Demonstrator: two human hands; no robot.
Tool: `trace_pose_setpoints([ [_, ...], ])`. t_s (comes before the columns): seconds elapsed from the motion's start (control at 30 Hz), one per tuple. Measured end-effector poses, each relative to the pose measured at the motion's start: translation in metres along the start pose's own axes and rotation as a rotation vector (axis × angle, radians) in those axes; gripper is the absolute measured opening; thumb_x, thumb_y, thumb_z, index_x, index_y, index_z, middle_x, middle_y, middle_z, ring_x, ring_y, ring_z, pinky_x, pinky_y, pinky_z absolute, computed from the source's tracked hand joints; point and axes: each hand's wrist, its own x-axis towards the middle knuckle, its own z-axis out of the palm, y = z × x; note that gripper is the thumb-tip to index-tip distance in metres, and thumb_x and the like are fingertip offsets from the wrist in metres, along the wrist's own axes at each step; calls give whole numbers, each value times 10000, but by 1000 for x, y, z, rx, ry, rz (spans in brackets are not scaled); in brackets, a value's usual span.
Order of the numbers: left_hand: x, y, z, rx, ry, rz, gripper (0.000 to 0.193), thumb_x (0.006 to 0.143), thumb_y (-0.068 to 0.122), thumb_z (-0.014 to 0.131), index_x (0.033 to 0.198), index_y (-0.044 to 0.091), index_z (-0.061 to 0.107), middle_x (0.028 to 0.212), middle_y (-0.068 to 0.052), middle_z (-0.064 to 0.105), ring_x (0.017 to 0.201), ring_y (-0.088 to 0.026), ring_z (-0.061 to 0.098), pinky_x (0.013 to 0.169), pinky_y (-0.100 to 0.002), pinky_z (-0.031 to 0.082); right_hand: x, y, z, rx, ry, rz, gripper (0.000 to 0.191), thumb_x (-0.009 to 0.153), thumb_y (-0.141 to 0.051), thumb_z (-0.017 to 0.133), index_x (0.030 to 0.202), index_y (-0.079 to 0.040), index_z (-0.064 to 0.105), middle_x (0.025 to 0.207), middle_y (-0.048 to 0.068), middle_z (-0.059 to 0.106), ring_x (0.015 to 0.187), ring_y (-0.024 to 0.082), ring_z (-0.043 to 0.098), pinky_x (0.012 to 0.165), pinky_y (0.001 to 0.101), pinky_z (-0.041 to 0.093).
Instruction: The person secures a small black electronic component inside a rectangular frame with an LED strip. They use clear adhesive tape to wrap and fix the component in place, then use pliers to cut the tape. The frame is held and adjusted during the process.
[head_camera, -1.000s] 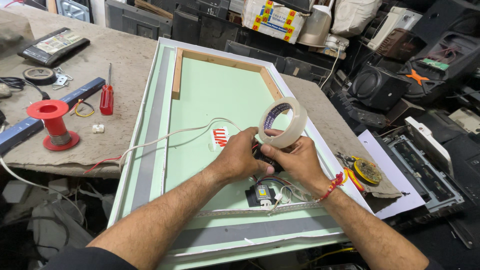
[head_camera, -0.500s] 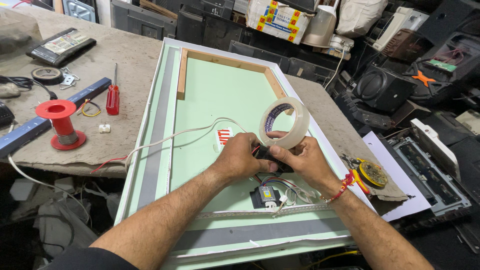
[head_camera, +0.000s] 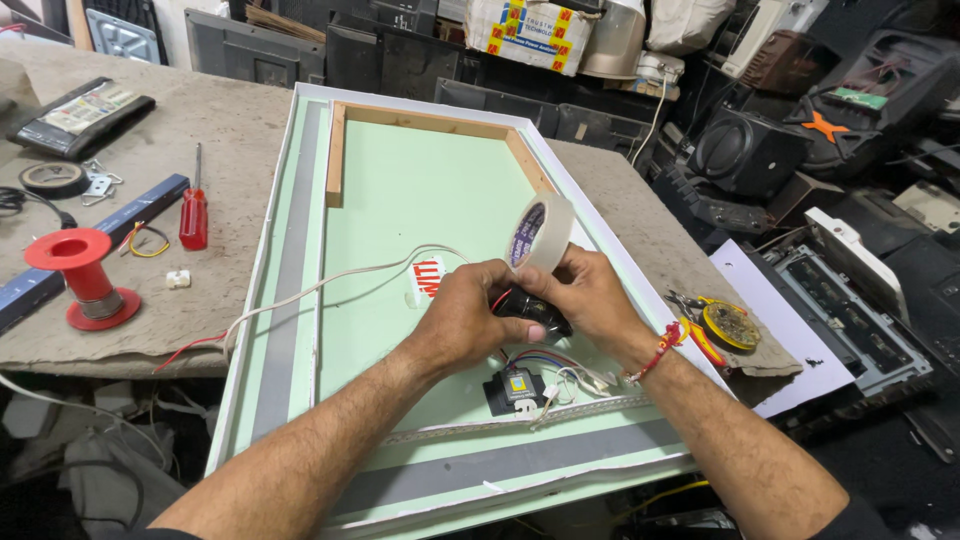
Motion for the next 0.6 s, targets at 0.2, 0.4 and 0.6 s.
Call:
trace_pose_setpoints([
  [0.2,-6,11,3,24,-63,-113,503,703,171,896,1125,17,670,971,-117,779,871,-174,762,777,-331,644,-5,6,2,113,-29,185,429,969,-393,661,1075,17,731,896,52,756,766,79,675,640,236,552],
  [0.4,-1,16,12,151,-45,-156,491,745,228,883,1110,14,632,972,-124,756,885,-185,767,777,-334,641,-3,8,-10,120,2,289,495,963,-471,618,1017,8,732,798,33,719,656,62,625,543,227,494],
  [0.6,-1,16,16,228,5,-81,637,669,223,938,1130,14,551,1013,-152,734,978,-224,740,862,-362,601,-3,9,-16,-51,26,294,525,966,-506,596,1014,-3,738,752,25,682,625,77,585,524,247,457],
])
